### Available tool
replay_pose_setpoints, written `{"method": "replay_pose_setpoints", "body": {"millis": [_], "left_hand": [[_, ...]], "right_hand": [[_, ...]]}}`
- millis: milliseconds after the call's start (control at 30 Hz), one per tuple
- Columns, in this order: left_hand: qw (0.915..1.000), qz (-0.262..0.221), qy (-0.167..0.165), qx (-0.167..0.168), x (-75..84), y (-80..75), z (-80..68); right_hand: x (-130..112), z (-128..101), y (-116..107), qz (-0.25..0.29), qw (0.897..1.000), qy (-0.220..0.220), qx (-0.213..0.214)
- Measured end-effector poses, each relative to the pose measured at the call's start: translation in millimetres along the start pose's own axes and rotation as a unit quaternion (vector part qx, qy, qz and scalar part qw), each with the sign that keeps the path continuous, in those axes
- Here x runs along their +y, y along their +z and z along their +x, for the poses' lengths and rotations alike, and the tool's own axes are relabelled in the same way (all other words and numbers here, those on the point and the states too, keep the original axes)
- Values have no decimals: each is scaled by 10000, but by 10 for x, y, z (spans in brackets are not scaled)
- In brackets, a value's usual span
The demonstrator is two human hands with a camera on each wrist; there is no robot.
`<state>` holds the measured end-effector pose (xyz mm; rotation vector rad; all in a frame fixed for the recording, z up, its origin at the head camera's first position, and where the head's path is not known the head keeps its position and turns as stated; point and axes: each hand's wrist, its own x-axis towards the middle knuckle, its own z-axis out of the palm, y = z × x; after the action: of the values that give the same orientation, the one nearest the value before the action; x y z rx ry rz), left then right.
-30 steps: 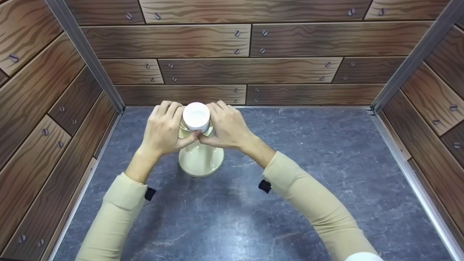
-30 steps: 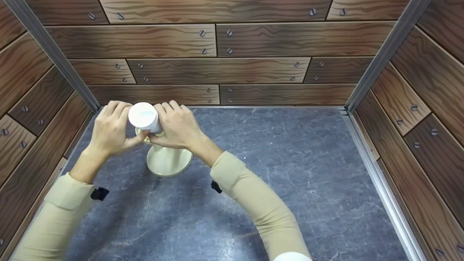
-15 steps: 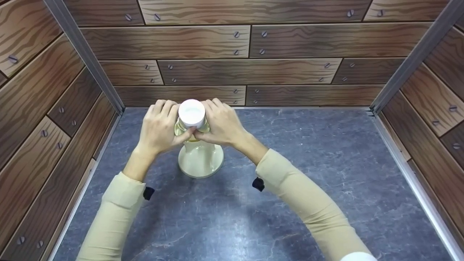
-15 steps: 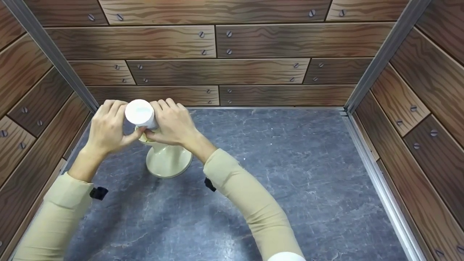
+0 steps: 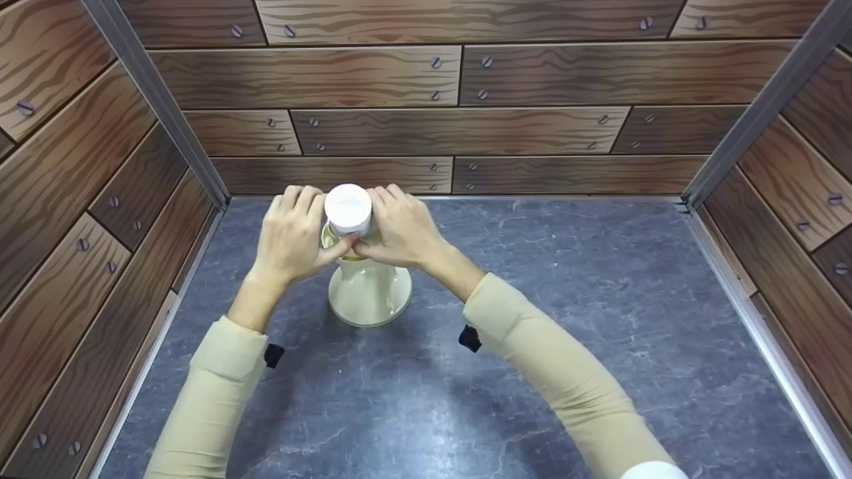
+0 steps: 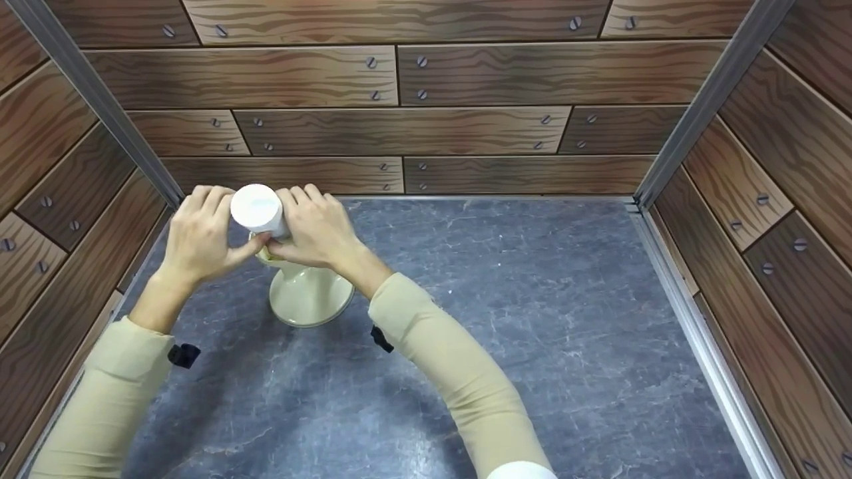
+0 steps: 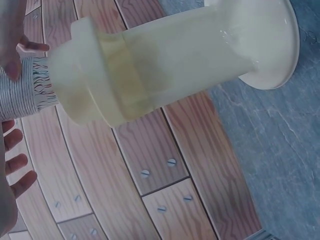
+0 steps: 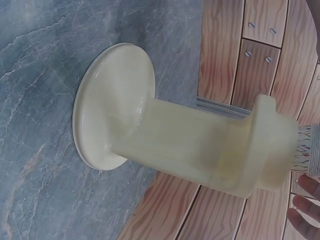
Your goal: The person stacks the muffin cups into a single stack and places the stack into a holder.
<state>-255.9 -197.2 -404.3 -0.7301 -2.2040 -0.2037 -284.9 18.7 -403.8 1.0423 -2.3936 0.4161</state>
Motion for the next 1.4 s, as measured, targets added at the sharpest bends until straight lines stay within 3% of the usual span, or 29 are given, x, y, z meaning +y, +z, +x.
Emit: {"method": "replay_pose_setpoints", "body": {"millis": [567, 967, 1400], "left_hand": [[9998, -36, -63, -184, -55, 73, -30], [9999, -92, 23, -55, -90, 134, -29], [9995, -126, -120, -265, -120, 237, -51]], "right_hand": [[17, 16, 131, 14, 9998, 172, -45], [32, 18, 149, 85, 9990, 334, -275], [84, -19, 226, 29, 9991, 353, -252]]}}
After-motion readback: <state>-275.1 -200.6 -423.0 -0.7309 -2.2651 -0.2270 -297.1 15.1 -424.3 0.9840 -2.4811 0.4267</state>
